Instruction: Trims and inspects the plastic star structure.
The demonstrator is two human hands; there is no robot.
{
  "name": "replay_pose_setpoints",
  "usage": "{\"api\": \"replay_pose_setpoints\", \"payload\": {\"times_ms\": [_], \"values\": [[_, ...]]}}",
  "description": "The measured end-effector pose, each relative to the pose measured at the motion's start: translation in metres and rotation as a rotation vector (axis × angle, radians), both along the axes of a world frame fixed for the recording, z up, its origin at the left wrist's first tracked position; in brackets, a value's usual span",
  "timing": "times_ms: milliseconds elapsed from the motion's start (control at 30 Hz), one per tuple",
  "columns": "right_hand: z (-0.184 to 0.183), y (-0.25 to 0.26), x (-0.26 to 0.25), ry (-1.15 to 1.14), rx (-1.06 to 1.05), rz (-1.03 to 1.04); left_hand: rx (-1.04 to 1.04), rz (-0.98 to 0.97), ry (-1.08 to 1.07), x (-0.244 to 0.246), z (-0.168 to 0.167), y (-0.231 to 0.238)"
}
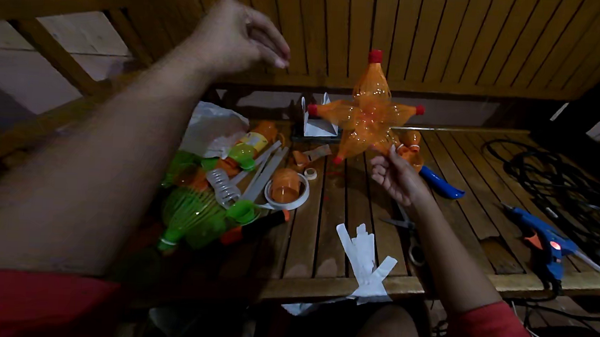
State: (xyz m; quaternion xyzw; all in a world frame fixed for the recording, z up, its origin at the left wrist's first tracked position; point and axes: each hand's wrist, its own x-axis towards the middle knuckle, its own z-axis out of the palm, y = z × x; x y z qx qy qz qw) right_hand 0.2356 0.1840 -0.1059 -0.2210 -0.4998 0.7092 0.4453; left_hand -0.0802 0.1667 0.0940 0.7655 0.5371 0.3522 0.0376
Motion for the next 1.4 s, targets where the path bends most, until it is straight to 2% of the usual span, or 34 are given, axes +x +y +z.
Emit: {"api": "replay_pose_setpoints", "payload": {"times_ms": [100,200,367,500,600,700,833,900,1233,1300,1400], "values": [[-0.002,0.005,0.001,0.024,0.006,0.009,-0.128,-0.137,-0.129,0.005,-0.026,-0.009],[-0.003,0.006,0.001,0.029,0.019,0.017,-0.14,-0.283,-0.122,0.007,-0.047,-0.015],[-0.001,0.005,0.0,0.025,0.012,0.023,0.044,-0.233,-0.012,0.01,-0.063,-0.021],[-0.003,0.004,0.0,0.049,0.027,0.038,0.278,-0.343,0.129,0.007,-0.072,-0.017],[-0.001,0.002,0.0,0.04,0.029,0.032,0.351,-0.379,0.161,0.009,-0.076,-0.015],[-0.001,0.002,0.0,0.024,0.041,0.027,0.247,-0.303,0.109,0.015,-0.077,-0.02],[-0.001,0.002,0.0,0.021,0.037,0.029,-0.075,-0.194,-0.142,0.024,-0.074,-0.021],[-0.001,0.002,-0.001,0.001,0.039,0.041,-0.148,-0.179,-0.217,0.026,-0.073,-0.022],[-0.001,0.0,-0.002,-0.005,0.043,0.023,-0.221,-0.175,-0.054,0.022,-0.06,-0.026],[-0.001,-0.001,-0.002,0.0,0.05,0.024,-0.284,-0.138,-0.079,0.026,-0.057,-0.029],[-0.002,0.0,-0.003,-0.013,0.052,0.017,-0.497,-0.031,-0.235,0.031,-0.053,-0.03]]}}
